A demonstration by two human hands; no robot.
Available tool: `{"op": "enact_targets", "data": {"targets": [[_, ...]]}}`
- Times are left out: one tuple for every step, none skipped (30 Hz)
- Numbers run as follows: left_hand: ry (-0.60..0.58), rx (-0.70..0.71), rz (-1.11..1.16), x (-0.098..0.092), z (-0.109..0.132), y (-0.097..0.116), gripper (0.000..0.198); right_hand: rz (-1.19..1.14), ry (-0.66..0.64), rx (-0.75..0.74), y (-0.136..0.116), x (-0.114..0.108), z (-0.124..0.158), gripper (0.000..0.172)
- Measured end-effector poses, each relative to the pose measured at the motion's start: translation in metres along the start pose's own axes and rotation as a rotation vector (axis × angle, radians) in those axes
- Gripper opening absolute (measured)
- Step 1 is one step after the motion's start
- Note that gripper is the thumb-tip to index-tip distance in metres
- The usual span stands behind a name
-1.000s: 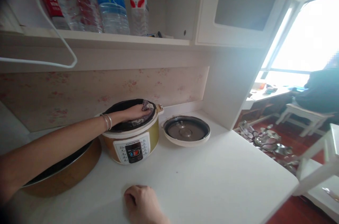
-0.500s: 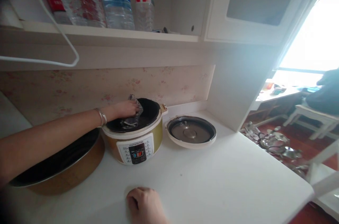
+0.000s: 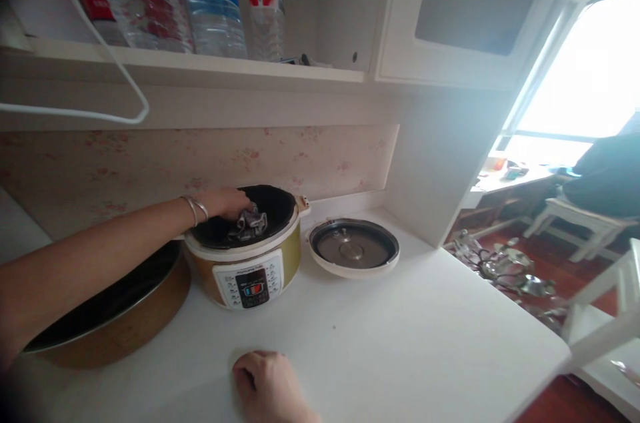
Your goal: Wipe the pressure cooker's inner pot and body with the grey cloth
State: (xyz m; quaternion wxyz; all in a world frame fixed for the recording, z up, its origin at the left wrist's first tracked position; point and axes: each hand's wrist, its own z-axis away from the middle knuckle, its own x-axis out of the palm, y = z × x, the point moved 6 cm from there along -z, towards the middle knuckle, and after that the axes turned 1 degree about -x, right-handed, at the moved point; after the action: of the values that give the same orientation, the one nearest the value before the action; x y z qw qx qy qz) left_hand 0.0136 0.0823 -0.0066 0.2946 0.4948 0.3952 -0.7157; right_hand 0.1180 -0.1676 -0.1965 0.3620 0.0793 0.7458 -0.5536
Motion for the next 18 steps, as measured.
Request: {"op": "enact_targets", "data": {"targets": [[-0.068, -0.048, 0.054, 0.001, 0.006, -0.004, 0.029, 0.002, 0.001, -0.006, 0.0, 0.0, 0.0, 0.028], [-0.132, -0.075, 0.097, 0.002, 0.012, -0.006, 0.027, 0.002, 0.002, -0.013, 0.0, 0.001, 0.001, 0.028], [-0.201, -0.089, 0.14, 0.004, 0.018, -0.006, 0.026, 0.002, 0.005, -0.019, 0.001, 0.002, 0.001, 0.028], [-0.272, -0.088, 0.19, 0.005, 0.024, -0.005, 0.025, 0.002, 0.008, -0.024, 0.001, 0.002, 0.001, 0.028], [-0.334, -0.071, 0.256, 0.006, 0.031, 0.0, 0.025, 0.001, 0.01, -0.028, 0.001, 0.003, 0.001, 0.027], [-0.382, -0.044, 0.34, 0.005, 0.036, 0.005, 0.026, 0.002, 0.012, -0.029, 0.001, 0.004, 0.001, 0.027], [-0.405, -0.01, 0.433, 0.004, 0.04, 0.013, 0.027, 0.004, 0.013, -0.029, 0.001, 0.004, 0.001, 0.027], [-0.396, 0.022, 0.526, 0.001, 0.043, 0.02, 0.028, 0.008, 0.015, -0.029, 0.001, 0.005, 0.001, 0.027], [-0.355, 0.048, 0.614, -0.003, 0.043, 0.027, 0.028, 0.014, 0.018, -0.028, 0.001, 0.005, 0.001, 0.027], [-0.293, 0.06, 0.698, -0.008, 0.042, 0.032, 0.028, 0.021, 0.023, -0.027, 0.0, 0.005, 0.001, 0.026], [-0.217, 0.053, 0.782, -0.013, 0.038, 0.035, 0.028, 0.028, 0.027, -0.027, 0.0, 0.005, 0.002, 0.026], [-0.14, 0.026, 0.866, -0.016, 0.034, 0.036, 0.028, 0.032, 0.033, -0.028, 0.0, 0.005, 0.002, 0.026], [-0.064, -0.017, 0.955, -0.019, 0.028, 0.034, 0.028, 0.033, 0.036, -0.03, -0.001, 0.005, 0.002, 0.027], [0.014, -0.081, 1.041, -0.021, 0.022, 0.03, 0.028, 0.03, 0.04, -0.033, -0.001, 0.005, 0.003, 0.027], [0.102, -0.161, 1.113, -0.023, 0.016, 0.024, 0.027, 0.024, 0.042, -0.034, 0.0, 0.004, 0.003, 0.027], [0.198, -0.251, 1.162, -0.024, 0.011, 0.016, 0.027, 0.015, 0.043, -0.036, 0.0, 0.004, 0.003, 0.027], [0.291, -0.338, 1.187, -0.024, 0.007, 0.007, 0.026, 0.005, 0.042, -0.036, 0.001, 0.004, 0.003, 0.027], [0.371, -0.411, 1.194, -0.024, 0.005, 0.0, 0.026, -0.004, 0.042, -0.035, 0.001, 0.004, 0.003, 0.027]]}}
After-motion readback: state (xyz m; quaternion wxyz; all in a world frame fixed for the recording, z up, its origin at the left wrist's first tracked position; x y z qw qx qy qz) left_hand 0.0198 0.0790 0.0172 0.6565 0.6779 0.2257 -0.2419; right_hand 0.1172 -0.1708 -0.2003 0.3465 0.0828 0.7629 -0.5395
